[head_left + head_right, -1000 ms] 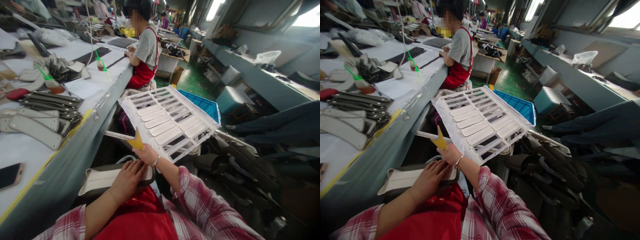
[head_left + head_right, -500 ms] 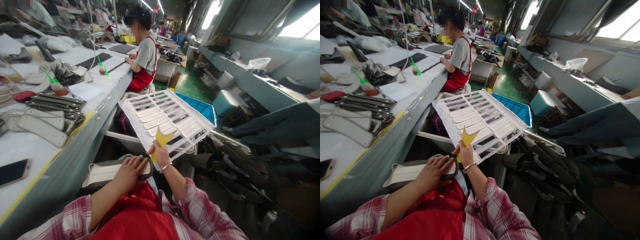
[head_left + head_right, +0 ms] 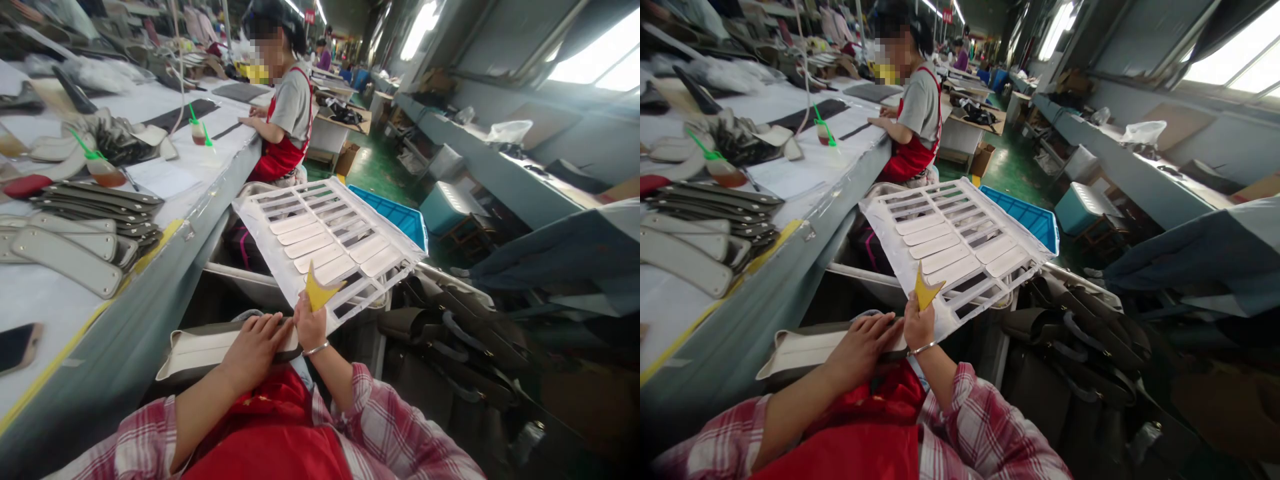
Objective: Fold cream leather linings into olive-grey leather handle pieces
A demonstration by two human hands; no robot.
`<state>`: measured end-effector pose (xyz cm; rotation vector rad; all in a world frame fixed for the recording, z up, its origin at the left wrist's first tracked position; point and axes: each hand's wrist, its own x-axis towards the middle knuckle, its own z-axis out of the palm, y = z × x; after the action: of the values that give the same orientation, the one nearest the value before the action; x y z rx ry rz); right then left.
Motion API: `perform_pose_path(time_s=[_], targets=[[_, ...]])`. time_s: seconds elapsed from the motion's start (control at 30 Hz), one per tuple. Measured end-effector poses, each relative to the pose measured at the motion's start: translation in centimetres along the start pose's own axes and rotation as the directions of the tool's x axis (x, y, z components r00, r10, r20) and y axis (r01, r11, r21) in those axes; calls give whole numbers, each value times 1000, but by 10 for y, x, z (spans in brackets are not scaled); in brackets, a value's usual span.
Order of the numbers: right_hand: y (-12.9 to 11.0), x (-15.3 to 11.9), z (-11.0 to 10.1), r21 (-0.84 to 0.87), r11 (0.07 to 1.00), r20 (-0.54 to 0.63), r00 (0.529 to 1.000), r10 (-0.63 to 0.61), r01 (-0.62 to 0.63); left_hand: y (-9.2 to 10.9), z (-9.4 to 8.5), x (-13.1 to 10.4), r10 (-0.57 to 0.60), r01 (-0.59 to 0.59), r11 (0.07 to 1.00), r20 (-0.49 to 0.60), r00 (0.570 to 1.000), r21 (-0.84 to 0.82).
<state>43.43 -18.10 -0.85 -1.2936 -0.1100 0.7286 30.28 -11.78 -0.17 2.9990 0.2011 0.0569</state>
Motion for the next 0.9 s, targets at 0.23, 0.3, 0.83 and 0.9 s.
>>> perform_pose_path(time_s=[0.23,0.3,0.83,0.9], targets=[[-18,21,-3,217,976,-6,1000,0,1,2,1,-4,-12,12,1000,-43,999,-5],[-19,25,-3,230,973,23,1000,17,-22,2,1,-4,-15,14,1000,-40,999,-10],[-3,39,3,125,982,134,983,122,-139,0,3,4,-26,26,999,10,1000,-27],[-5,34,5,113,991,100,993,67,-78,1,2,4,-19,19,1000,6,1000,-4]])
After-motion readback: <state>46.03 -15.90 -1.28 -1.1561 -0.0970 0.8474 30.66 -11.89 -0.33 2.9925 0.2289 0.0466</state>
